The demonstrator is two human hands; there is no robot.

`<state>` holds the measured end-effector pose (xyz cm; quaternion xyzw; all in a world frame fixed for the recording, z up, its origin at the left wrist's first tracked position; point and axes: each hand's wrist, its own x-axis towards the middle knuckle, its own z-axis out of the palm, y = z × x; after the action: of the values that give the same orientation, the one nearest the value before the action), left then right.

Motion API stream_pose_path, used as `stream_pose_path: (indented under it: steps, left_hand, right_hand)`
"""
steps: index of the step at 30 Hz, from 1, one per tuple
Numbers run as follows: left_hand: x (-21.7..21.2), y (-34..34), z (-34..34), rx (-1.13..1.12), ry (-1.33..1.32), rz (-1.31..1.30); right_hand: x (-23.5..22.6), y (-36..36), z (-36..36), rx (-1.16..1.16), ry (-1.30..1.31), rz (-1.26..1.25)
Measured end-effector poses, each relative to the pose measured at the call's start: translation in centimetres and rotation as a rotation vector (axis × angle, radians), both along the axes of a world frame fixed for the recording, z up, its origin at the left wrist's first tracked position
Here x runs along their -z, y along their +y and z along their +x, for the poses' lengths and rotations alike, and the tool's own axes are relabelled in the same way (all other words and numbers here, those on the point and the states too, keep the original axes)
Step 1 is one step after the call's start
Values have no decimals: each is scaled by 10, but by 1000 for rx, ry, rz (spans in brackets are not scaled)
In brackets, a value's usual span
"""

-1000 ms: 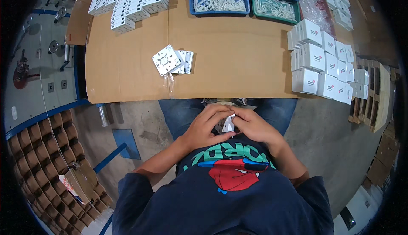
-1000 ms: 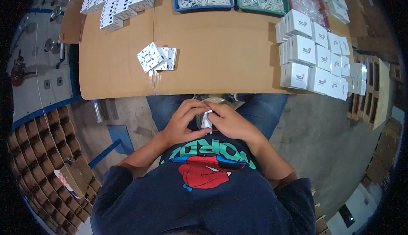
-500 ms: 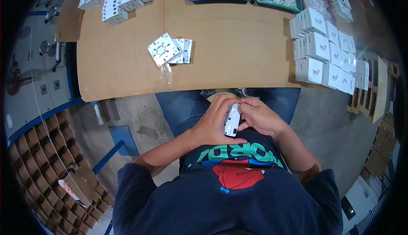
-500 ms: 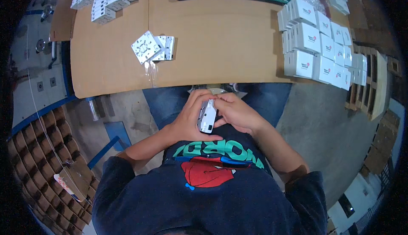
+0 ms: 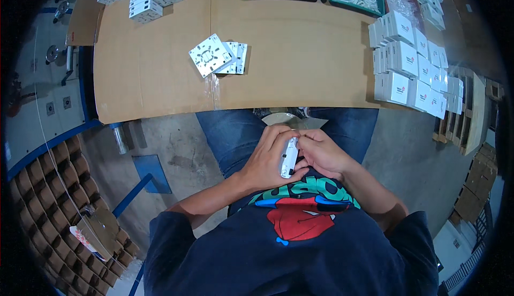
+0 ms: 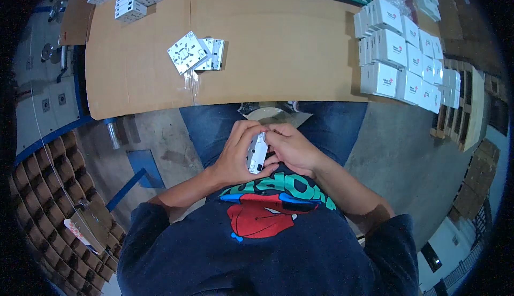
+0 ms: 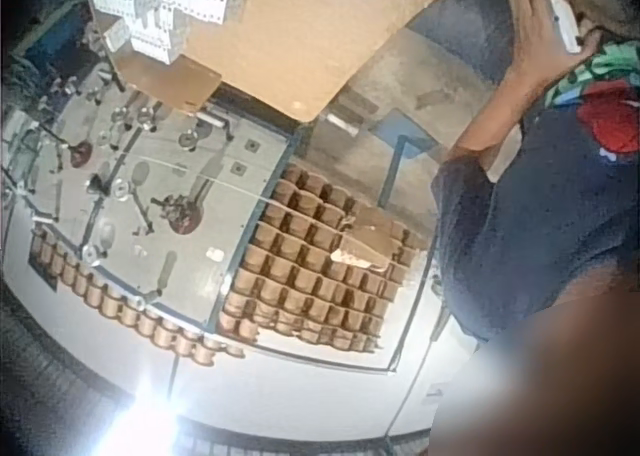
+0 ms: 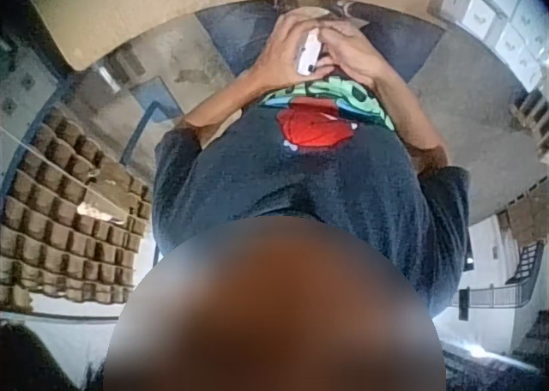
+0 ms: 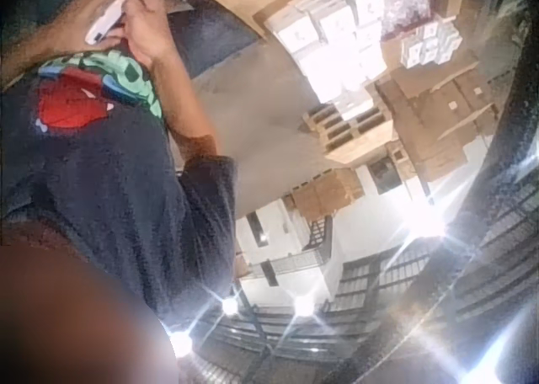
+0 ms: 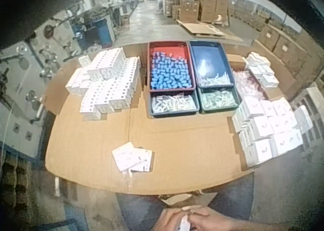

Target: Packing small circuit board components into small white boxes.

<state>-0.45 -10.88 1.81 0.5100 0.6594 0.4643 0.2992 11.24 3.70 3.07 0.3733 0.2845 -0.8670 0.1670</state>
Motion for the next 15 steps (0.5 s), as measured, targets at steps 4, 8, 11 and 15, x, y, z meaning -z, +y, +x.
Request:
stream_pose_path:
  steps: [4,8,11,15]
  left_hand:
    - [2,-5,2,-56,49,75]
    - [4,-9,-1,-95,51,127]
    - [7,-9,-2,-91,72,154]
    - [13,-6,-5,-166,75,208]
  right_hand:
    - [0,-6,0,-72,41,96]
    - [-6,-8,-3,-72,78,129]
    - [-3,-6,-2,-64,117,116]
    - [-5,10,-8,-124,216,29]
